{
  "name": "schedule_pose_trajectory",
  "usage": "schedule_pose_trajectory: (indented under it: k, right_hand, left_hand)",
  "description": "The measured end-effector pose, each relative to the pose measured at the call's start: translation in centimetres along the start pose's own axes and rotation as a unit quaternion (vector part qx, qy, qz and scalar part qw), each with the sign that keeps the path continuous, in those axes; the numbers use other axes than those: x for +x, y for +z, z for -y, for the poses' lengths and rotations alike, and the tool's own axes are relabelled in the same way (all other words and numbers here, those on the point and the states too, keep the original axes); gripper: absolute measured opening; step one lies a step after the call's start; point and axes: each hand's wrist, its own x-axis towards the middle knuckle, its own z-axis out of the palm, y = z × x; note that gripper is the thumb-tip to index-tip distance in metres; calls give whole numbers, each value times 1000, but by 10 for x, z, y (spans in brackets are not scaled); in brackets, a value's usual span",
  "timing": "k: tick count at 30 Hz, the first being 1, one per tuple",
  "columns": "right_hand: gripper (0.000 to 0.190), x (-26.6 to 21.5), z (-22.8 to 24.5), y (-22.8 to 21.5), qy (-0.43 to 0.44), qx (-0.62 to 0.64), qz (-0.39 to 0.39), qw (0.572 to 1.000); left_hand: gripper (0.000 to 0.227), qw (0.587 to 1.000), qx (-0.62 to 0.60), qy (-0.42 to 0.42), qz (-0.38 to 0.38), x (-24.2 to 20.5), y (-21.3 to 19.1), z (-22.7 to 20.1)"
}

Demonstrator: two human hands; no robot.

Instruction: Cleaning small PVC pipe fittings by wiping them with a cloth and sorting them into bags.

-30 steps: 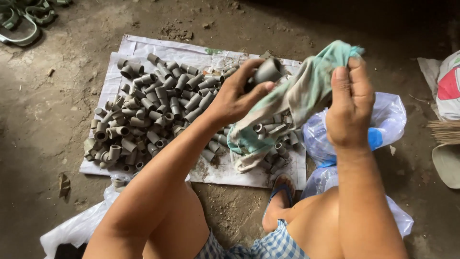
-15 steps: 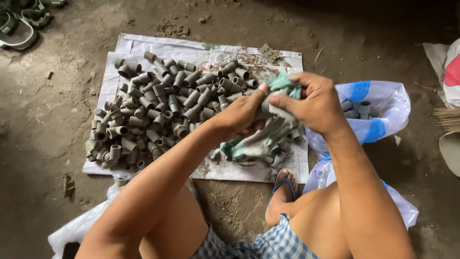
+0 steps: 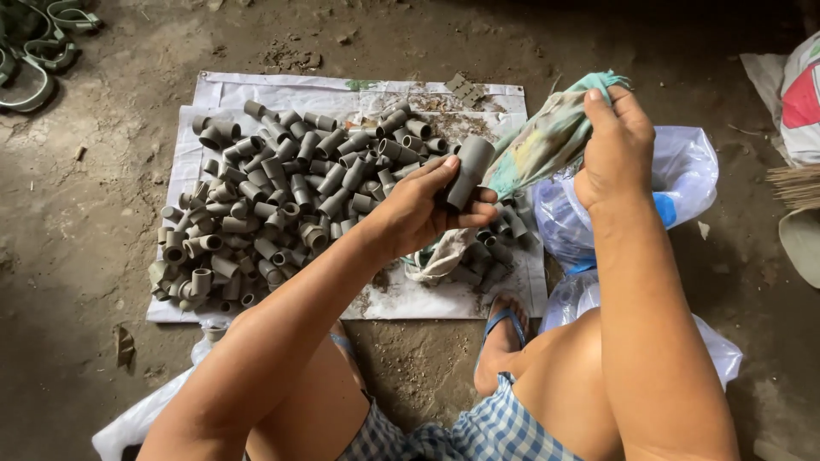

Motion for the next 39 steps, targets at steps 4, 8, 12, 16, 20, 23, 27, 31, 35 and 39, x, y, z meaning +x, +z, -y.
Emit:
schedule_pose_trajectory:
  k: [4,8,12,16,20,23,27,31,35,39]
  right_hand:
    - [5,-2,9,-4,24,20,-15,999]
    - [6,1,12,-10,5,40,-45,998]
    - [14,11,1,-17,-9,77,-76,994]
    - [18,4,-10,1,-86,-20,-109,990]
    - [26,-31,0,45,-113,-43,-84,989]
    - [36,-76,43,66,-31,-28,31,999]
    - [59,-100,44,81,-18,28,143,989]
    - [52,-101,57,67,9,22,131,991]
    - [55,-96,58,55,21,13,102,994]
    - [67,-99,58,45,17,10,112,994]
  left_hand:
    - [42,1000,10,4,12,-7,11,-3]
    - [65,997,80,-4,2,-10,22,1]
    - [88,940,341,10,15,-8,16,18]
    - [55,878,474,37,56,2,-9,63]
    - [36,661,740,63,106,26,-63,130]
    - [42,645,755,-73,91,64,-49,172]
    - [55,715,671,-116,159,87,13,207]
    - [92,754,583,-274,125,93,100,192]
    - [49,765,558,-304,103,105,84,217]
    - [48,642,762,-83,-16,126,19,265]
